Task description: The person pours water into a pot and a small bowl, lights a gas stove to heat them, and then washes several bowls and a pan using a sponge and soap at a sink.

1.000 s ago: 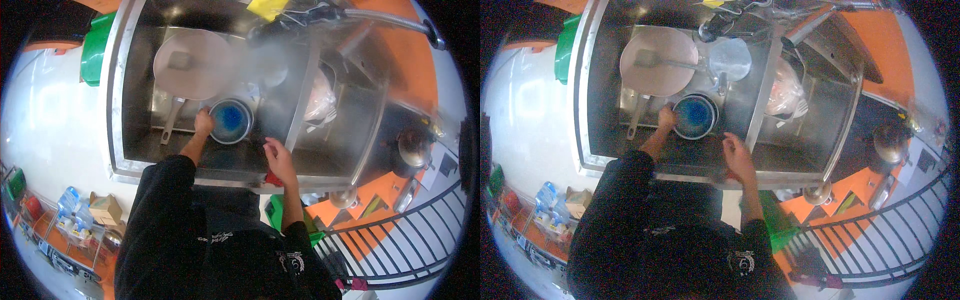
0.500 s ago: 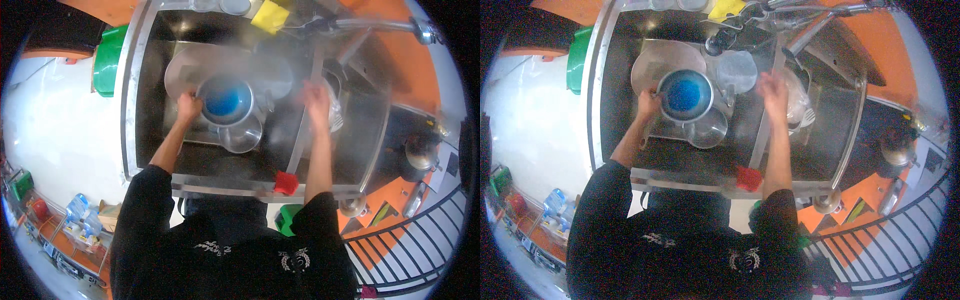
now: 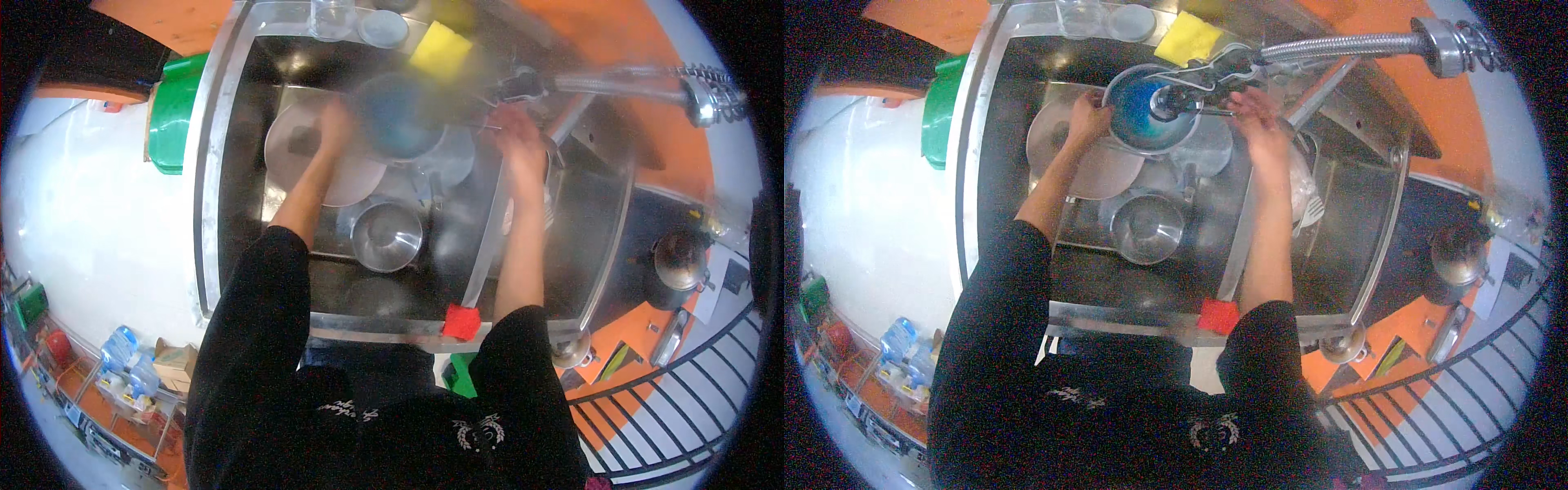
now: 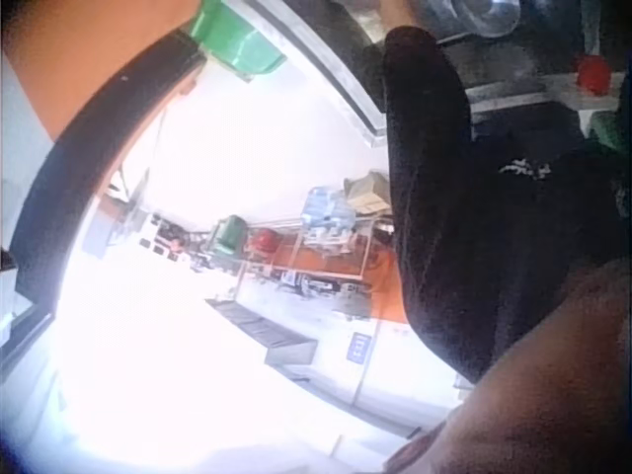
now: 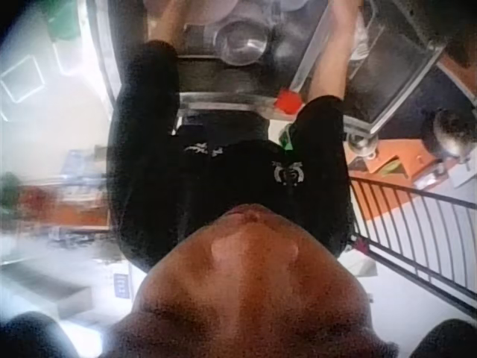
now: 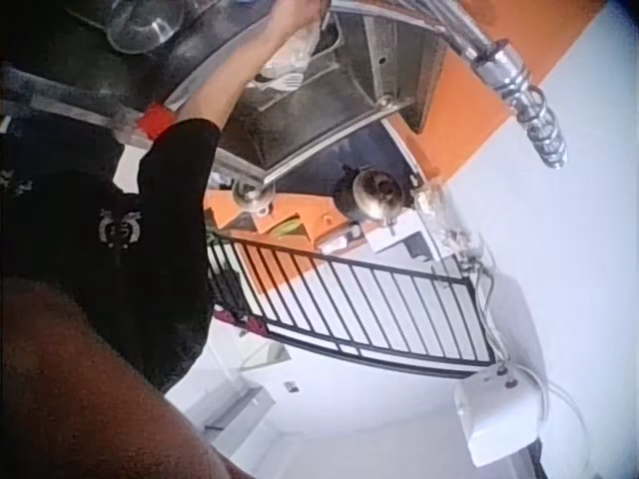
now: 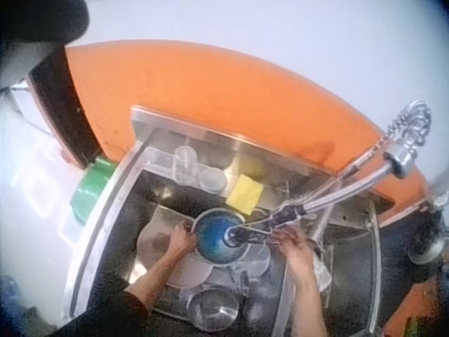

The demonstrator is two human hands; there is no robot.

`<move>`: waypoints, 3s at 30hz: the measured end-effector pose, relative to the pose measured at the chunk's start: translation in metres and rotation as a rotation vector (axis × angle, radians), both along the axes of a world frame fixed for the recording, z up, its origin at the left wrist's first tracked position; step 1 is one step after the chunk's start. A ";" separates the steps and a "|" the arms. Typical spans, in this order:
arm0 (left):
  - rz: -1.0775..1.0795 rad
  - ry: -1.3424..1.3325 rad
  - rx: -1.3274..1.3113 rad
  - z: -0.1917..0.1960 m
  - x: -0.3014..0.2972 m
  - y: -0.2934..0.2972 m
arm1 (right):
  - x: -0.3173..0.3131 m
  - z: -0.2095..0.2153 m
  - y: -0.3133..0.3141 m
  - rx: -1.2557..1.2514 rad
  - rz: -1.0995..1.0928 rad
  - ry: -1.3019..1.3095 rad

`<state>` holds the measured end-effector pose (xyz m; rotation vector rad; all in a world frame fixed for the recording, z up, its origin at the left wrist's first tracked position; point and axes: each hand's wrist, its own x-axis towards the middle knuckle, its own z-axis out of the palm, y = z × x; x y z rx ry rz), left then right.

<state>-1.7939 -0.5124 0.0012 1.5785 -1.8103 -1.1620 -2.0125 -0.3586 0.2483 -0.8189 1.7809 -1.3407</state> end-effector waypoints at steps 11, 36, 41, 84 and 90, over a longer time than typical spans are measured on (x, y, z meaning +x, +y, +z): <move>-0.080 -0.051 -0.236 0.022 -0.024 0.011 | -0.018 0.056 0.018 -0.380 -0.362 -0.029; -0.153 0.215 -0.011 0.089 -0.050 0.025 | -0.079 -0.037 -0.046 -0.054 0.004 0.376; -0.160 0.119 0.018 0.089 -0.051 0.021 | -0.114 -0.093 -0.101 -0.080 0.219 1.143; 0.060 0.328 0.413 0.114 -0.044 0.036 | -0.033 -0.120 -0.148 -0.266 0.453 1.566; -0.027 0.292 0.391 0.109 -0.049 0.030 | -0.052 -0.166 -0.153 0.192 0.478 1.298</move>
